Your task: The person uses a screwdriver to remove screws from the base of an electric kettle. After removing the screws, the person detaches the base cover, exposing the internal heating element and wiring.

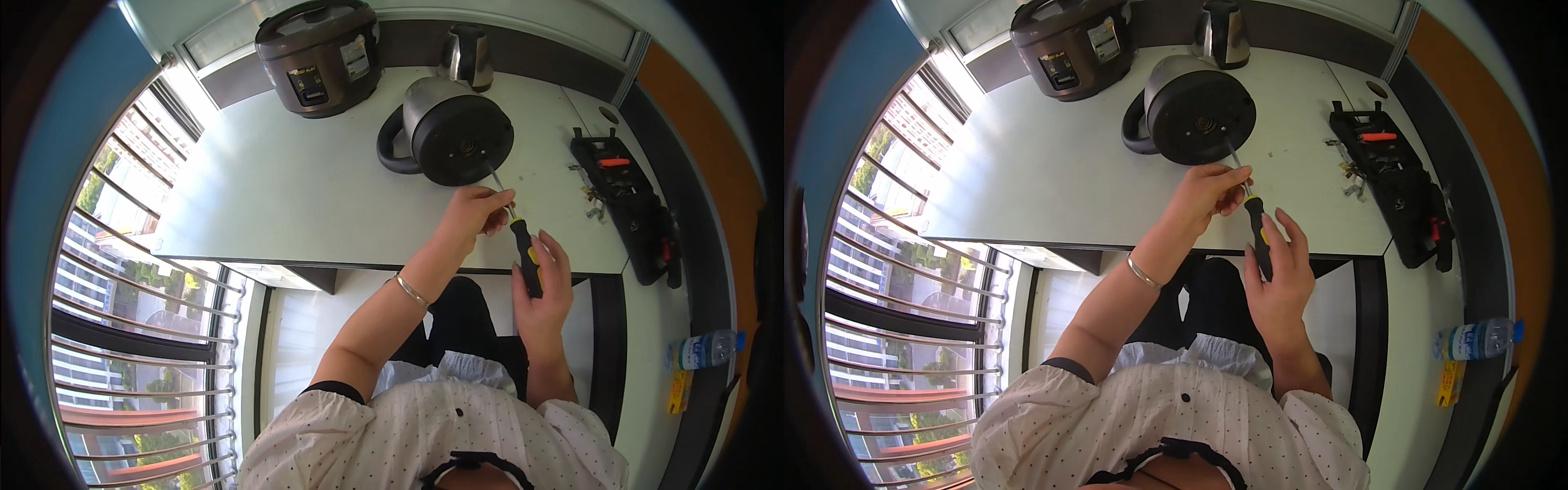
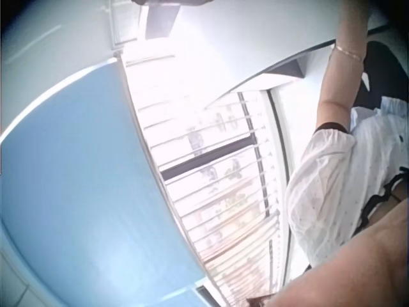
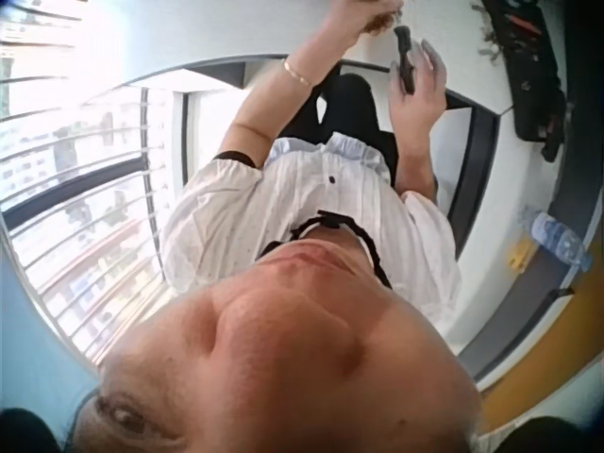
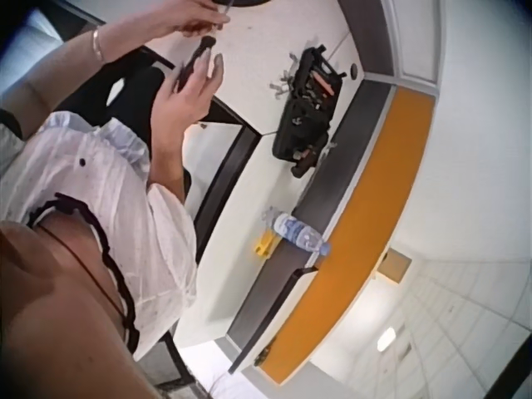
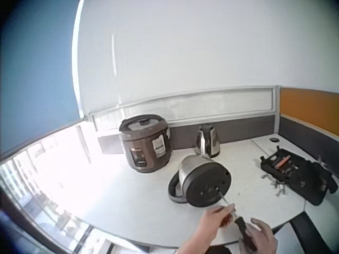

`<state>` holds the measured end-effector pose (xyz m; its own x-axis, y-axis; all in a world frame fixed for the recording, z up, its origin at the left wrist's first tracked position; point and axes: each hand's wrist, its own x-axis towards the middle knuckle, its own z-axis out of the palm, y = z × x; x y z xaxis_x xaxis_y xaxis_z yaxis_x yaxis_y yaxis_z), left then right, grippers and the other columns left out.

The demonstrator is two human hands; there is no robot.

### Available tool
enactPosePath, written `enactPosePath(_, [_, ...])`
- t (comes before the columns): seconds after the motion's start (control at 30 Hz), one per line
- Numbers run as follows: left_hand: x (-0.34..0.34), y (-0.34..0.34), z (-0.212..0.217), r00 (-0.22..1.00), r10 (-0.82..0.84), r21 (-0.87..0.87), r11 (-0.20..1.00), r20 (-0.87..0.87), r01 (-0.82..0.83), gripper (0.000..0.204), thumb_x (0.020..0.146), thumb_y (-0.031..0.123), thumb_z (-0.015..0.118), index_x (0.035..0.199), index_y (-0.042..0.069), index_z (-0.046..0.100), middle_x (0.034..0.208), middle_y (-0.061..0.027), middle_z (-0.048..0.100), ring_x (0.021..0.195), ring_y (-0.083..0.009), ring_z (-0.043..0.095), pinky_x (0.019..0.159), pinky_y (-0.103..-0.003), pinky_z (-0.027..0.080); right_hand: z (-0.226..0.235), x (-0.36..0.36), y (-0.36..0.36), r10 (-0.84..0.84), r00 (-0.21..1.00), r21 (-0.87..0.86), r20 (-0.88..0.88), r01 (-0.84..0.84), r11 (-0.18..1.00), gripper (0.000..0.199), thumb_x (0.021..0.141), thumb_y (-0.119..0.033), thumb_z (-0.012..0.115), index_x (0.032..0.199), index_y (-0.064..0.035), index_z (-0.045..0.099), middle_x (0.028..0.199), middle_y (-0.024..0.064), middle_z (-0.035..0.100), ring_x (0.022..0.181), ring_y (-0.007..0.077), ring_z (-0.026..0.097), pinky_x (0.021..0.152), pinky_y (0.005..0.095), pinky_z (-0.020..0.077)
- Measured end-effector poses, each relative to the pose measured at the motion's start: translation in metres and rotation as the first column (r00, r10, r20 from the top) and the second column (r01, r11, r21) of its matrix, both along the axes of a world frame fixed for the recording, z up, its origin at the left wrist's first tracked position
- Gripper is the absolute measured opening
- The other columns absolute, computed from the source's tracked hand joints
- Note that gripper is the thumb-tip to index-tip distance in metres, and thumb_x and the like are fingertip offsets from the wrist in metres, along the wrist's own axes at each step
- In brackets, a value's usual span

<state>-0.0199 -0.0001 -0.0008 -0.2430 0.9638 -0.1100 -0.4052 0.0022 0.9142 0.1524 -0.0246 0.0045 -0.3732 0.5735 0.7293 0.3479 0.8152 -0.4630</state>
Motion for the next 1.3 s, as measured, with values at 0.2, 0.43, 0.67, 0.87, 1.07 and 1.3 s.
enactPosePath(0.2, [-0.001, 0.000, -0.001, 0.996, 0.006, -0.030, 1.000, 0.090, -0.003, 0.026, 0.084, 0.023, 0.064, 0.083, -0.003, 0.060, 0.059, -0.0048, 0.055, 0.049, -0.0109, 0.048, 0.044, -0.022, 0.034, -0.003, 0.005, 0.000, 0.065, 0.988, -0.179, -0.139, -0.089, 0.980, 0.050, 0.074, 0.000, 0.066, 0.121, 0.0003, 0.049, 0.123, 0.0190, 0.047, 0.112, 0.0303, 0.050, 0.090, 0.0351, 0.0440])
enactPosePath(0.43, [0.001, 0.000, -0.001, 0.993, -0.014, -0.031, 0.999, 0.113, 0.018, 0.026, 0.086, 0.024, 0.062, 0.086, -0.002, 0.060, 0.060, -0.0036, 0.055, 0.052, -0.0110, 0.048, 0.048, -0.022, 0.035, -0.014, 0.008, -0.006, 0.094, 0.953, -0.280, -0.288, -0.177, 0.944, 0.044, 0.077, 0.000, 0.065, 0.118, 0.0028, 0.051, 0.122, 0.0177, 0.049, 0.110, 0.0285, 0.052, 0.092, 0.0332, 0.0425])
enactPosePath(0.67, [0.003, -0.001, -0.004, 0.994, -0.046, -0.009, 0.999, 0.098, 0.047, 0.027, 0.087, 0.025, 0.060, 0.086, -0.002, 0.060, 0.061, -0.0042, 0.056, 0.051, -0.0107, 0.049, 0.048, -0.022, 0.037, -0.018, 0.011, -0.008, 0.080, 0.953, -0.267, -0.293, -0.162, 0.950, 0.040, 0.076, 0.000, 0.066, 0.114, 0.0044, 0.054, 0.114, 0.0184, 0.055, 0.102, 0.0291, 0.057, 0.088, 0.0325, 0.0447])
enactPosePath(0.87, [0.003, 0.000, 0.002, 0.996, -0.033, -0.023, 0.999, 0.079, 0.035, 0.027, 0.088, 0.025, 0.060, 0.087, -0.002, 0.060, 0.061, -0.0036, 0.055, 0.052, -0.0107, 0.049, 0.049, -0.023, 0.036, -0.017, 0.010, -0.006, 0.097, 0.947, -0.247, -0.307, -0.177, 0.953, 0.042, 0.075, 0.001, 0.066, 0.114, 0.0045, 0.054, 0.114, 0.0178, 0.055, 0.100, 0.0283, 0.057, 0.086, 0.0320, 0.0455])
enactPosePath(1.07, [0.003, 0.001, 0.000, 0.997, -0.009, -0.037, 0.999, 0.070, 0.012, 0.027, 0.087, 0.024, 0.059, 0.087, -0.002, 0.060, 0.062, -0.0037, 0.055, 0.052, -0.0108, 0.048, 0.049, -0.023, 0.036, -0.018, 0.009, -0.004, 0.112, 0.941, -0.236, -0.319, -0.193, 0.952, 0.043, 0.075, 0.001, 0.067, 0.115, 0.0041, 0.053, 0.113, 0.0174, 0.055, 0.099, 0.0270, 0.058, 0.084, 0.0309, 0.0461])
enactPosePath(1.3, [0.004, 0.001, 0.001, 0.998, -0.013, -0.021, 1.000, 0.057, 0.015, 0.026, 0.087, 0.024, 0.059, 0.086, -0.002, 0.060, 0.062, -0.0035, 0.055, 0.051, -0.0105, 0.048, 0.048, -0.022, 0.035, -0.020, 0.010, -0.001, 0.110, 0.945, -0.256, -0.309, -0.194, 0.947, 0.043, 0.075, 0.001, 0.067, 0.116, 0.0039, 0.053, 0.114, 0.0170, 0.054, 0.099, 0.0265, 0.057, 0.083, 0.0305, 0.0464])
